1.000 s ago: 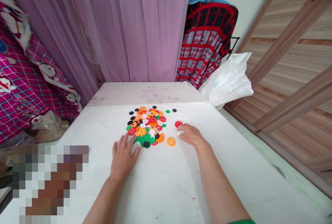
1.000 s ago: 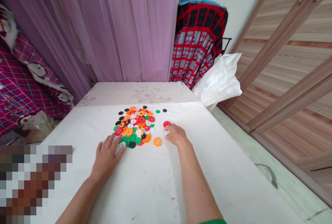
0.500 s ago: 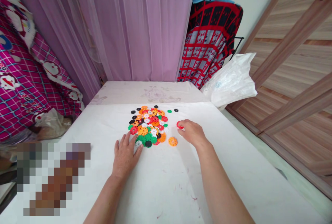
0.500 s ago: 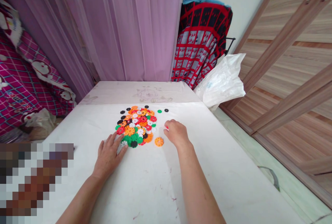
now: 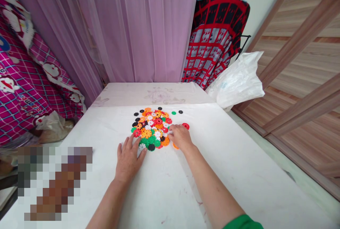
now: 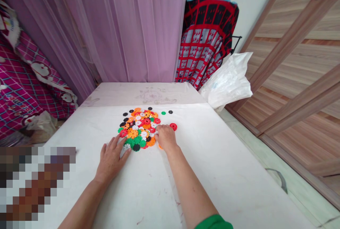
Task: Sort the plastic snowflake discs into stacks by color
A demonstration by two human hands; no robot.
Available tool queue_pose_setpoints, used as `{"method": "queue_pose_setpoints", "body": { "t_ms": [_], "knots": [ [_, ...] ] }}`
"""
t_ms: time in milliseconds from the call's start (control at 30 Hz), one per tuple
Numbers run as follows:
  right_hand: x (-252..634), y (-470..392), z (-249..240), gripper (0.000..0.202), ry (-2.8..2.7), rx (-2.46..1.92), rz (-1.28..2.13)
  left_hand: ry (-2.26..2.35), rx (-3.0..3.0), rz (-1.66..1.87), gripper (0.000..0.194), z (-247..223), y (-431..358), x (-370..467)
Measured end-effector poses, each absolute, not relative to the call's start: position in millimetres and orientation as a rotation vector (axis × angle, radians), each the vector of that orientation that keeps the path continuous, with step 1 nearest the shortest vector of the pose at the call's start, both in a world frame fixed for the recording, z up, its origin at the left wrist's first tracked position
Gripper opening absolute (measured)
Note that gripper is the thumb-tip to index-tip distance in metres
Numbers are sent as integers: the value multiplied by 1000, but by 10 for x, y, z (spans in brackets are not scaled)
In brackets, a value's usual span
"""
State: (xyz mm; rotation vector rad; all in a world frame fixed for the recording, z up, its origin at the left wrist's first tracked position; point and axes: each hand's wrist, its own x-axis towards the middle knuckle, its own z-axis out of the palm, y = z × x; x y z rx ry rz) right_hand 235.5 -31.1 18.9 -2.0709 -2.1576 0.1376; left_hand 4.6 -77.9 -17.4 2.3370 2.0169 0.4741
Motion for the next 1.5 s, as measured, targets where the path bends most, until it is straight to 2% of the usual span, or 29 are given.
{"method": "queue_pose_setpoints", "body": {
  "t_ms": [133,400,567,900,1067,1300,1500],
  "knots": [
    [2565,-340,344,26,-2015,-2122,199,2015,2333,482,49,-169,-784,51],
    [3237,-483,517,21,-1865,-2184,428,2019,2336,466,50,-170,-775,39],
    [3190,-480,470,28,-1906,-2201,505,2014,2339,466,50,-163,-773,31],
    [3191,-506,517,30,-1950,-2254,543,2012,2356,475,50,-179,-771,32],
    [3270,-524,543,27,-1946,-2383,430,2020,2353,452,50,-164,-777,35],
    [3243,-529,553,21,-2013,-2500,664,2018,2343,482,49,-160,-775,39],
    [3194,-504,532,20,-2025,-2481,605,2018,2345,483,49,-153,-779,40]
  ]
}}
